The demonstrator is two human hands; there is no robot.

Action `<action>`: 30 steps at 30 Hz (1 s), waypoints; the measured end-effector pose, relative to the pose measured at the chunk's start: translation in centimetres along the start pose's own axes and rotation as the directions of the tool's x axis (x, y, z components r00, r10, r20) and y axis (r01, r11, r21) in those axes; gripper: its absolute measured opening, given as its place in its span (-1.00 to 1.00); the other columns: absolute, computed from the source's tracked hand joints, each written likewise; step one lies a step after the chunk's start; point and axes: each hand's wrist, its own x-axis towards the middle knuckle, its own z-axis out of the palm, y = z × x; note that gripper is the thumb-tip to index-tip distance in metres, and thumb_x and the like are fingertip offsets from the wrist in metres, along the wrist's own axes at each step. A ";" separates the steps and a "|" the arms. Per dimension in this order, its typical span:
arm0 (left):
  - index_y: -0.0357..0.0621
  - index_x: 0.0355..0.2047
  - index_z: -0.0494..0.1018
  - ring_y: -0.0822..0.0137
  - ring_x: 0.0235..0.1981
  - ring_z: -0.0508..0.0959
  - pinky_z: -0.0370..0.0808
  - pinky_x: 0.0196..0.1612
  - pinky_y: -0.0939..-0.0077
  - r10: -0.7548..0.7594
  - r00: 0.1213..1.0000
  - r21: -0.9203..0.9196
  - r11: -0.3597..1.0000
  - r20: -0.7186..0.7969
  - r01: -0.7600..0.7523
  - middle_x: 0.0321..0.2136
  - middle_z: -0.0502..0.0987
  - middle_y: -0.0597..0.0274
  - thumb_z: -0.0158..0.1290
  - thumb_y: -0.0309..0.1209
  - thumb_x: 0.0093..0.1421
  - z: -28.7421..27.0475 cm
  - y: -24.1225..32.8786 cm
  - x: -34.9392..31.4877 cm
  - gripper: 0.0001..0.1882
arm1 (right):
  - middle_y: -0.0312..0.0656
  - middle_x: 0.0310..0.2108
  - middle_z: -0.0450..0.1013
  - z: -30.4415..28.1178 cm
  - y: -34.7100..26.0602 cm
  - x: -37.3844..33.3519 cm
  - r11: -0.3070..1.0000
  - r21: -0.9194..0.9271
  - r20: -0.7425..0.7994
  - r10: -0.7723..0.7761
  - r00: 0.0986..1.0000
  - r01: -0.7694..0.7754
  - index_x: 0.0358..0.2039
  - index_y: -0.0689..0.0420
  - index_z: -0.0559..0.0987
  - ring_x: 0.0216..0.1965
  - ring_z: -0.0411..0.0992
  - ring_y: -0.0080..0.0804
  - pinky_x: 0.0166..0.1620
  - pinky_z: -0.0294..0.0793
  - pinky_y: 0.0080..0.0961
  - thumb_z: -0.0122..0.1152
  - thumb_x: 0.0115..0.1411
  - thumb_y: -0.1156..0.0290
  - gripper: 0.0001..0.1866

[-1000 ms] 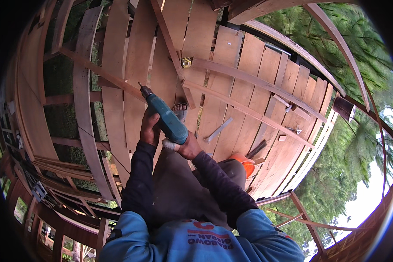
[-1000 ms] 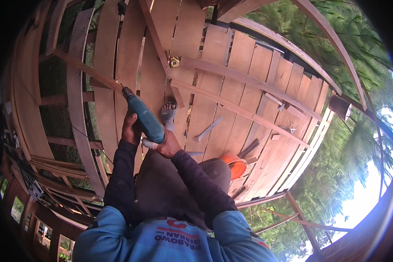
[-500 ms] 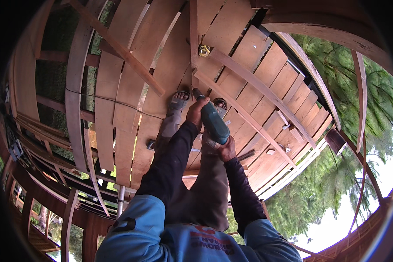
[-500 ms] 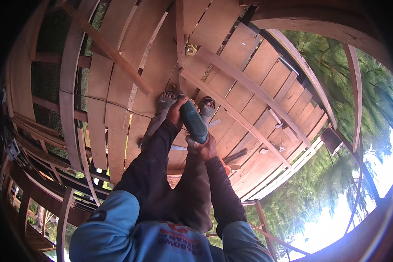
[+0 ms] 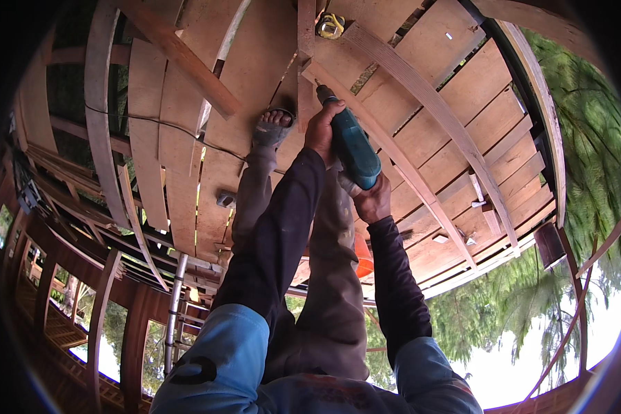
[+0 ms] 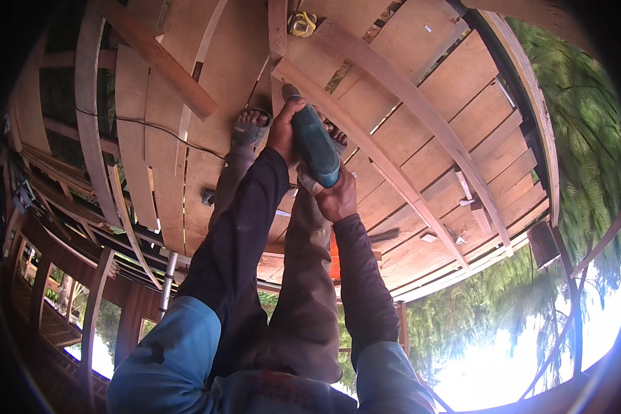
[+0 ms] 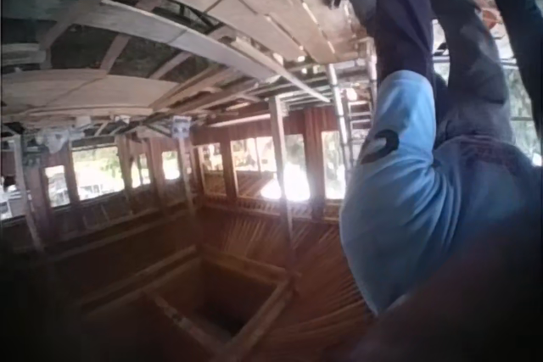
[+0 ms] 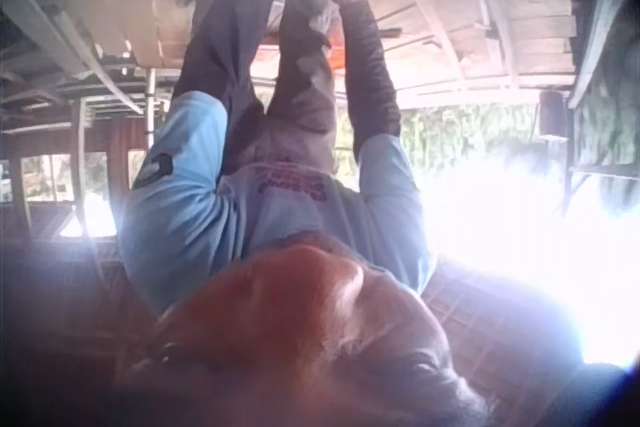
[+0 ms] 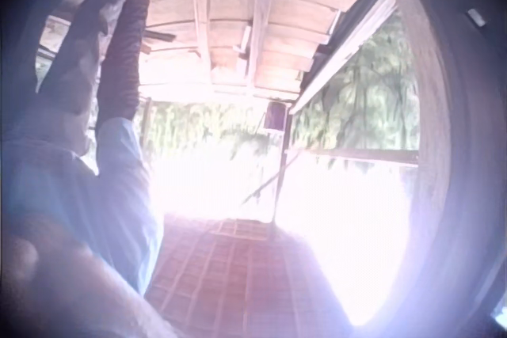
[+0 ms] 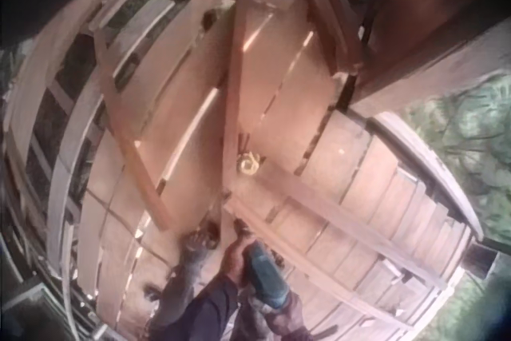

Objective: The person measures and marks a curved wooden plank on a roof structure using a tape measure, pencil, and ruler. They then cut the plank with a hand saw and drill a hole into it using a power drill.

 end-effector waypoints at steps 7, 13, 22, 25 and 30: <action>-0.20 -0.20 0.49 0.09 -0.34 0.65 0.62 -0.11 0.17 0.036 0.997 0.042 0.999 -0.071 -0.033 -0.37 0.61 0.05 0.16 -0.03 0.20 -0.4 -1.0 1.5 -0.55 | -0.08 -0.15 0.65 -2.7 -0.6 2.2 0.998 0.014 0.170 0.059 0.984 -0.062 0.07 0.24 0.53 -0.11 0.63 -0.29 0.01 0.57 -0.34 0.59 0.05 0.10 -0.32; -0.22 -0.17 0.50 0.04 -0.25 0.65 0.60 -0.04 0.10 0.018 1.000 -0.009 1.000 0.007 -0.018 -0.30 0.61 0.00 0.12 0.03 0.27 -0.3 -1.3 -3.2 -0.50 | -0.25 -0.07 0.56 -2.1 -0.6 -1.5 0.922 0.346 0.279 0.077 0.957 -0.174 0.16 0.21 0.46 -0.07 0.50 -0.49 0.08 0.51 -0.44 0.67 0.00 0.19 -0.21; -0.06 -0.22 0.49 0.00 -0.27 0.64 0.57 -0.05 -0.01 -0.005 0.997 -0.140 0.990 -0.071 -0.005 -0.41 0.59 0.07 0.03 0.10 0.39 -4.1 3.4 -12.9 -0.54 | 0.08 0.11 0.48 -3.2 -5.4 -11.1 0.999 -0.040 0.434 -0.006 0.901 0.026 0.38 0.23 0.24 0.14 0.47 0.03 0.18 0.50 -0.17 0.53 -0.03 0.33 -0.02; 0.03 -0.37 0.40 0.24 -0.53 0.58 0.58 -0.15 0.10 -0.117 0.991 -0.071 0.991 -0.060 0.113 -0.60 0.46 0.33 0.08 -0.05 0.41 -4.4 4.5 -14.6 -0.67 | 0.19 0.13 0.41 -2.0 -6.0 -13.1 0.976 -0.169 0.454 -0.047 0.890 0.138 0.45 0.22 0.13 0.19 0.37 0.21 0.29 0.35 -0.07 0.51 -0.19 0.38 0.16; 0.05 -0.38 0.37 0.26 -0.53 0.55 0.54 0.02 0.03 -0.139 0.989 0.057 0.989 0.044 0.136 -0.63 0.40 0.35 0.07 -0.09 0.42 -5.0 7.1 -19.0 -0.69 | 0.12 0.13 0.38 1.6 -8.5 -16.5 0.976 -0.155 0.428 -0.073 0.901 0.152 0.46 0.14 0.12 0.15 0.37 0.15 0.26 0.31 -0.09 0.49 -0.15 0.34 0.14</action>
